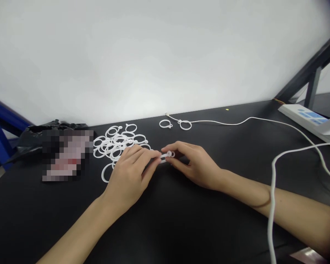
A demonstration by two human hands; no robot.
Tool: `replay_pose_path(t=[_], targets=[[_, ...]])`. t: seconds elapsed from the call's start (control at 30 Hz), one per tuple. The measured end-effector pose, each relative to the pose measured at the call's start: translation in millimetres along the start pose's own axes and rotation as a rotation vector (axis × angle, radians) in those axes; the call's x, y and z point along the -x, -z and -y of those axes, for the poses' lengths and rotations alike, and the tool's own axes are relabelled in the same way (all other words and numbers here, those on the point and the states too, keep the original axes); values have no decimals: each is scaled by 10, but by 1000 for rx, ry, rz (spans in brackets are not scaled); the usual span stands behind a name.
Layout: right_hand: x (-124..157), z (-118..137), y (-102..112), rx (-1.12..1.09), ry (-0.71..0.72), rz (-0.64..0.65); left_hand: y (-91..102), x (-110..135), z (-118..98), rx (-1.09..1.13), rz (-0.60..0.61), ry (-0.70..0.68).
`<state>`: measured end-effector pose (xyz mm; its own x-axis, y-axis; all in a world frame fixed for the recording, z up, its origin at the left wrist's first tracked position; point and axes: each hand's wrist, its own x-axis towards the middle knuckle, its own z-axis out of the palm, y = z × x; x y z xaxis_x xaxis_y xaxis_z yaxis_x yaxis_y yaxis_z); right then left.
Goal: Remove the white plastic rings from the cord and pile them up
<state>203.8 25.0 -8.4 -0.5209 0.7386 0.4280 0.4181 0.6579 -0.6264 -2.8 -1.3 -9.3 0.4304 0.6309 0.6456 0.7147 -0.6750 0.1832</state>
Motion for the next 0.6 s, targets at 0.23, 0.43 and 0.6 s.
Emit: replay_pose_path(t=[0.23, 0.43, 0.6], targets=[[5, -26, 5, 41, 43, -61, -17, -16, -24, -16, -4, -9], [0, -22, 13, 11, 69, -28, -11, 1, -10, 18, 15, -28], [9, 8, 32, 3, 87, 8, -3, -4, 10, -13, 12, 11]])
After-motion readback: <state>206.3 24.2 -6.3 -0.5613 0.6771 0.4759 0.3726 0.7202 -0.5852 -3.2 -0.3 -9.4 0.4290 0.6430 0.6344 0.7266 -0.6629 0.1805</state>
